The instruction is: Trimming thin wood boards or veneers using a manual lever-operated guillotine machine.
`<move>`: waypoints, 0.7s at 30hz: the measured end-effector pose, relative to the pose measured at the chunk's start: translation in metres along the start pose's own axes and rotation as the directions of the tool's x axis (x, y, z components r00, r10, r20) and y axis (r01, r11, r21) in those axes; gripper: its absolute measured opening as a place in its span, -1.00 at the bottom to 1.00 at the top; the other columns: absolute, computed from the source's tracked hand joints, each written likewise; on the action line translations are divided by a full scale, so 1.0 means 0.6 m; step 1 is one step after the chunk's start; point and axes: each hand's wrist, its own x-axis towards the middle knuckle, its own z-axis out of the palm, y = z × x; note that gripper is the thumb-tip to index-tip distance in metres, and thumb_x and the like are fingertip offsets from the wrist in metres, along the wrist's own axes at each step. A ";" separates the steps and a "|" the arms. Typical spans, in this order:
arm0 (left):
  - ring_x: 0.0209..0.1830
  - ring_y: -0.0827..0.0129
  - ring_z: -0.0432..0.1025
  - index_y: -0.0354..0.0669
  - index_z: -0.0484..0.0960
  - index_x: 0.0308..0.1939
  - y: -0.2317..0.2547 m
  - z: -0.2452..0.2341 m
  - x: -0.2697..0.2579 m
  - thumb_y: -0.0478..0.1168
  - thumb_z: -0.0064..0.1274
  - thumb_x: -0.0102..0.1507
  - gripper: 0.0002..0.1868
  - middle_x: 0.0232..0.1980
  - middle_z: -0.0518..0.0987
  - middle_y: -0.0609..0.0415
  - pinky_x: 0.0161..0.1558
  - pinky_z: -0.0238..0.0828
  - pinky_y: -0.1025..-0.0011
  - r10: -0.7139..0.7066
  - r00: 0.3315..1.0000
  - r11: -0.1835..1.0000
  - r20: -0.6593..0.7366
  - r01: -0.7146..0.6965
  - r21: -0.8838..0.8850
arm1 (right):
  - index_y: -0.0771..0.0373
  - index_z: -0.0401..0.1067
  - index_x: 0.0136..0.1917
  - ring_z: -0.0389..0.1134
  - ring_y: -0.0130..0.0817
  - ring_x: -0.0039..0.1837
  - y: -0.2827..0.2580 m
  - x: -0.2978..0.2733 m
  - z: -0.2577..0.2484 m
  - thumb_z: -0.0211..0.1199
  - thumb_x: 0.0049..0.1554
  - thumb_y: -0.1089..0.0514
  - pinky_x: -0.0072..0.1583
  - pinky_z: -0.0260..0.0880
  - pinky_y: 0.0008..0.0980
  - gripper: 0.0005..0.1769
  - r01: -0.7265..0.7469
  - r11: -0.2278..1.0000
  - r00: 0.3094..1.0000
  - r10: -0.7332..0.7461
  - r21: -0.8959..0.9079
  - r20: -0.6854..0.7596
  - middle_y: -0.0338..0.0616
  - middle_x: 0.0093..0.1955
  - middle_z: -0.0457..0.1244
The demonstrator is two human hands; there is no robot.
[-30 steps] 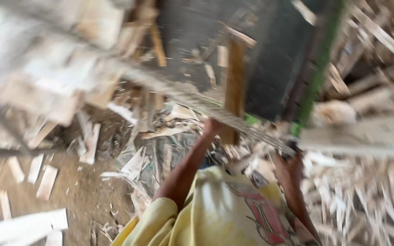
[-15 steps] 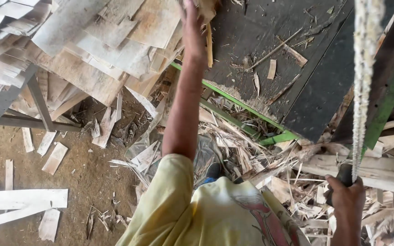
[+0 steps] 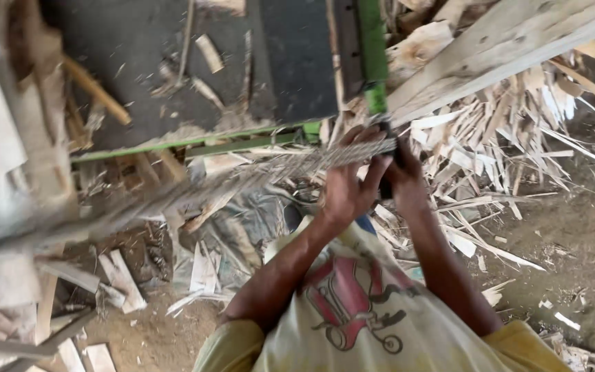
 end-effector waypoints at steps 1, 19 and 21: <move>0.40 0.00 0.41 -0.24 0.54 0.27 0.013 0.005 0.015 -0.17 0.15 0.37 -0.59 0.28 0.59 -0.19 0.38 0.45 0.11 0.003 1.000 1.000 0.014 -0.002 -0.009 | 0.33 0.40 0.34 0.44 -0.18 0.16 0.023 -0.019 0.011 0.11 0.41 0.21 0.11 0.55 -0.28 -0.72 -0.012 1.000 1.000 0.012 -0.007 -0.009 0.14 0.27 0.32; 0.43 0.11 0.39 -0.03 0.59 0.03 -0.038 0.059 0.012 -0.13 0.21 0.27 -0.73 0.11 0.71 0.09 0.51 0.11 -0.16 -0.174 0.978 0.982 0.110 0.181 -0.052 | 0.16 0.30 0.47 0.37 -0.22 0.32 0.610 0.103 0.404 0.11 0.25 -0.06 0.25 0.43 -0.13 -0.43 -0.708 0.672 0.690 0.724 0.217 0.012 0.03 0.32 0.33; 0.41 0.19 0.41 0.08 0.62 -0.04 -0.055 0.080 -0.007 -0.11 0.31 0.21 -0.72 -0.02 0.72 0.20 0.55 0.12 -0.19 -0.202 0.979 0.979 -0.018 0.201 -0.035 | 0.13 0.18 0.55 0.23 -0.16 0.43 0.675 0.156 0.434 0.08 0.28 0.01 0.36 0.28 -0.06 -0.40 -0.698 0.716 0.716 0.697 0.024 0.026 0.02 0.45 0.19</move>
